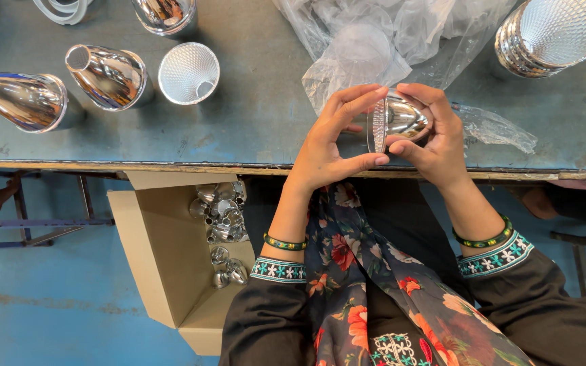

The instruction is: The person repeatedly picks up a clear plastic ring and a silver textured metal cone, fits the ring onto the cone, and places the assembled unit on the table. The person continues this process with multiple units, stacking the finished assemblies.

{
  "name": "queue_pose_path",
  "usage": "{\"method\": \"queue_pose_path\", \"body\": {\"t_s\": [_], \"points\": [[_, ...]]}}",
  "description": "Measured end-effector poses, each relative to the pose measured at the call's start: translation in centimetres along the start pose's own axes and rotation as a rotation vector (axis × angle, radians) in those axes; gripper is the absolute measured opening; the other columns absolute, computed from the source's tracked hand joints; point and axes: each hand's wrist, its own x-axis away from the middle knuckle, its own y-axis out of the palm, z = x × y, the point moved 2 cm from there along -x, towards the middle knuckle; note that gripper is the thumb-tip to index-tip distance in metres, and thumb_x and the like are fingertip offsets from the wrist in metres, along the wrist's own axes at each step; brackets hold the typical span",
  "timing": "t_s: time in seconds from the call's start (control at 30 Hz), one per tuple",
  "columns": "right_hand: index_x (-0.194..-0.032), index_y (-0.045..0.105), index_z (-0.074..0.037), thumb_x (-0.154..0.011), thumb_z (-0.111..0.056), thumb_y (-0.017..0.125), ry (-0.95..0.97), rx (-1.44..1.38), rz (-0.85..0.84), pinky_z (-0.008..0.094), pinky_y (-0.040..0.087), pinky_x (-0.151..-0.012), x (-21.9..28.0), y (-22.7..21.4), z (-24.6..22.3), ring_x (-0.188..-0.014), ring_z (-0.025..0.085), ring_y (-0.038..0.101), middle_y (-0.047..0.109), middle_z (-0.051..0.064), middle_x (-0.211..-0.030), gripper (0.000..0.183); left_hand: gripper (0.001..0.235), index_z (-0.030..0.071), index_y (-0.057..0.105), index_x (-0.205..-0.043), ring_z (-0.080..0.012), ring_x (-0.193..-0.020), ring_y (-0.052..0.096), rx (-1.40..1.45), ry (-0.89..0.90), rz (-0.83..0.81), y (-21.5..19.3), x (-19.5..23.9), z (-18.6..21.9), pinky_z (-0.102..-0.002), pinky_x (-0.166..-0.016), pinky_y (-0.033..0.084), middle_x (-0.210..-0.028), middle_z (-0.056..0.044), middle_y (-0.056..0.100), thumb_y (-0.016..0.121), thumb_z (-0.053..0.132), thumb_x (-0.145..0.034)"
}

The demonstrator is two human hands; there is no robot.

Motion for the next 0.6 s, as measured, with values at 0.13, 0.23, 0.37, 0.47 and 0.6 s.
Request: {"method": "queue_pose_path", "body": {"t_s": [0.13, 0.23, 0.37, 0.47, 0.6], "points": [[-0.150, 0.049, -0.003, -0.089, -0.050, 0.084, 0.001, 0.011, 0.000, 0.027, 0.052, -0.109, 0.03, 0.01, -0.07, -0.127, 0.018, 0.064, 0.064, 0.015, -0.136, 0.084, 0.078, 0.026, 0.052, -0.149, -0.0203, -0.133, 0.060, -0.005, 0.001, 0.003, 0.06, 0.00, -0.03, -0.036, -0.106, 0.060, -0.153, -0.003, 0.048, 0.092, 0.035, -0.083], [-0.150, 0.049, -0.002, -0.089, -0.050, 0.084, 0.001, 0.014, 0.005, 0.027, 0.052, -0.109, -0.04, 0.00, -0.06, -0.127, 0.018, 0.064, 0.064, 0.015, -0.136, 0.084, 0.079, 0.026, 0.051, -0.150, -0.0204, -0.131, 0.062, 0.021, -0.024, 0.008, 0.23, -0.01, -0.06, -0.037, -0.107, 0.061, -0.153, -0.003, 0.049, 0.092, 0.033, -0.083], [-0.148, 0.049, -0.001, -0.088, -0.051, 0.084, 0.040, -0.039, 0.016, 0.028, 0.054, -0.108, 0.01, -0.08, 0.04, -0.130, 0.019, 0.063, 0.062, 0.016, -0.139, 0.086, 0.086, 0.027, 0.050, -0.154, -0.0241, -0.134, 0.063, 0.055, -0.080, 0.006, 0.68, -0.18, -0.30, -0.040, -0.109, 0.063, -0.155, -0.004, 0.047, 0.094, 0.030, -0.080], [-0.146, 0.050, 0.000, -0.089, -0.050, 0.085, 0.042, -0.025, 0.016, 0.027, 0.054, -0.107, 0.02, -0.09, 0.00, -0.128, 0.018, 0.064, 0.063, 0.017, -0.137, 0.084, 0.089, 0.027, 0.050, -0.153, -0.0267, -0.138, 0.063, 0.070, -0.110, 0.002, 0.75, -0.32, -0.50, -0.041, -0.107, 0.064, -0.159, -0.004, 0.047, 0.095, 0.029, -0.076], [-0.148, 0.049, -0.001, -0.085, -0.050, 0.087, 0.061, -0.081, 0.002, 0.027, 0.056, -0.104, -0.10, -0.04, -0.11, -0.127, 0.018, 0.064, 0.063, 0.016, -0.138, 0.088, 0.088, 0.027, 0.052, -0.152, -0.0268, -0.138, 0.063, 0.120, -0.124, -0.004, 0.60, -0.21, -0.53, -0.041, -0.106, 0.064, -0.159, -0.003, 0.048, 0.095, 0.025, -0.076]]}}
